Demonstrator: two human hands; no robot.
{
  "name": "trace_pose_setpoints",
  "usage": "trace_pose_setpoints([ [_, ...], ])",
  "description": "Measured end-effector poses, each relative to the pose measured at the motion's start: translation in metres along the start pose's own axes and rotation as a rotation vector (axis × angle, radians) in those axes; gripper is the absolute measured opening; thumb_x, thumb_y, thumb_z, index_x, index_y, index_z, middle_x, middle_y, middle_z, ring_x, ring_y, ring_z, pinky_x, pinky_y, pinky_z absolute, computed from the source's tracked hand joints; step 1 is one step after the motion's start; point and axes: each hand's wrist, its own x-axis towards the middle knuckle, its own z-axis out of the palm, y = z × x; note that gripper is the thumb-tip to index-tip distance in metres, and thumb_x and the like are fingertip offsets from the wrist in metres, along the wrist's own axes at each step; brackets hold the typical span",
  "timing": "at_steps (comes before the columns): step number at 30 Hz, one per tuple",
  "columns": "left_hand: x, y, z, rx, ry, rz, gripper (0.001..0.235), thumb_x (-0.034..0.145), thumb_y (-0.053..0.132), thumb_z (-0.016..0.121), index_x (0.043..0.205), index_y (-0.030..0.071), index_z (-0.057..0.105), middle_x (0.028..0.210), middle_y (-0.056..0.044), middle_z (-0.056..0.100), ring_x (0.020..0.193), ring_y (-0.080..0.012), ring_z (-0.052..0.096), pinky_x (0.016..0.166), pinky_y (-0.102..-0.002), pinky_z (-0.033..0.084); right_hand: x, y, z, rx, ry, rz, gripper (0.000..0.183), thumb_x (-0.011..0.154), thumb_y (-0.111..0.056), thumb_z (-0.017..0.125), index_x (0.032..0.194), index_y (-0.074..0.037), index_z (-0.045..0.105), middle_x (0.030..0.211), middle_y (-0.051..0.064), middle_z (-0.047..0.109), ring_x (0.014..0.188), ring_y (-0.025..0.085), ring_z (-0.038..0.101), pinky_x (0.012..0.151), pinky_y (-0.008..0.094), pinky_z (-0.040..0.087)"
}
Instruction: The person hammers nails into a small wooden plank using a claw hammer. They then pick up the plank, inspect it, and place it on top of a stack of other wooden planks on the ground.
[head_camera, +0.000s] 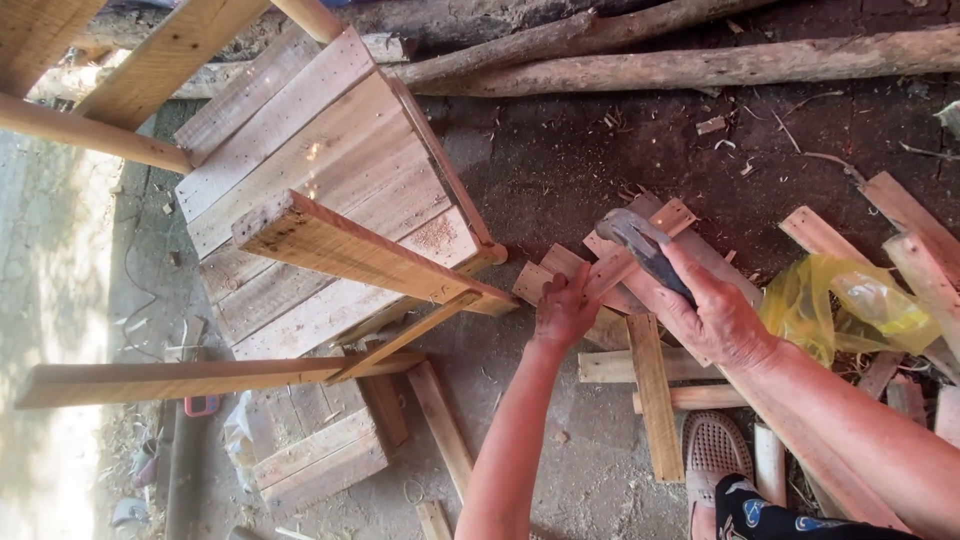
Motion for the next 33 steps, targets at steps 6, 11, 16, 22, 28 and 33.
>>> trace_pose_setpoints([
  [6, 0.005, -0.012, 0.010, -0.023, -0.049, -0.053, 0.065, 0.088, 0.040, 0.065, 0.147, 0.016, 0.054, 0.106, -0.021, 0.057, 0.097, -0.0472, 0.061, 0.074, -0.059, 0.058, 0.002, 0.014, -0.003, -0.225, -0.275, 0.160, 0.067, 0.093, -0.034, 0.059, 0.156, -0.044, 0.040, 0.134, 0.014, 0.067, 0.115, 0.039, 0.068, 0.104, 0.053, 0.054],
  [11, 0.008, -0.003, -0.005, -0.030, -0.056, -0.064, 0.068, 0.090, 0.040, 0.062, 0.153, 0.021, 0.048, 0.107, -0.018, 0.054, 0.099, -0.0449, 0.059, 0.077, -0.056, 0.057, 0.004, -0.014, -0.011, 0.014, -0.114, 0.090, 0.059, 0.098, -0.015, 0.055, 0.156, -0.019, 0.045, 0.124, 0.035, 0.066, 0.110, 0.054, 0.064, 0.096, 0.062, 0.053],
  [16, 0.007, -0.010, 0.012, -0.001, -0.069, -0.076, 0.076, 0.085, 0.044, 0.069, 0.154, 0.022, 0.047, 0.107, -0.019, 0.054, 0.102, -0.0448, 0.059, 0.080, -0.059, 0.057, 0.003, -0.010, 0.001, 0.002, 0.095, -0.075, 0.063, 0.096, -0.029, 0.065, 0.157, -0.024, 0.051, 0.129, 0.021, 0.068, 0.114, 0.037, 0.066, 0.092, 0.046, 0.056],
  [22, 0.014, -0.012, 0.014, -0.014, -0.127, -0.143, 0.073, 0.086, 0.050, 0.065, 0.154, 0.030, 0.046, 0.109, -0.018, 0.055, 0.104, -0.0442, 0.059, 0.082, -0.058, 0.057, 0.008, 0.024, -0.002, -0.429, -0.154, 0.026, 0.061, 0.092, -0.041, 0.061, 0.152, -0.033, 0.049, 0.114, 0.019, 0.075, 0.107, 0.037, 0.073, 0.096, 0.048, 0.060],
  [28, 0.013, -0.007, 0.005, -0.062, -0.097, -0.104, 0.073, 0.086, 0.044, 0.066, 0.154, 0.025, 0.047, 0.107, -0.022, 0.055, 0.104, -0.0479, 0.059, 0.083, -0.060, 0.055, 0.004, 0.014, -0.002, -0.027, 0.031, -0.174, 0.064, 0.094, -0.021, 0.063, 0.157, -0.014, 0.048, 0.151, 0.019, 0.053, 0.134, 0.035, 0.053, 0.111, 0.044, 0.045],
  [33, 0.015, -0.007, 0.000, -0.067, -0.077, -0.090, 0.079, 0.084, 0.045, 0.072, 0.156, 0.026, 0.045, 0.108, -0.022, 0.057, 0.106, -0.0484, 0.059, 0.085, -0.061, 0.056, -0.001, 0.003, -0.002, -0.064, 0.003, -0.129, 0.059, 0.099, -0.024, 0.058, 0.156, -0.015, 0.045, 0.138, 0.028, 0.060, 0.124, 0.044, 0.060, 0.103, 0.050, 0.052],
])
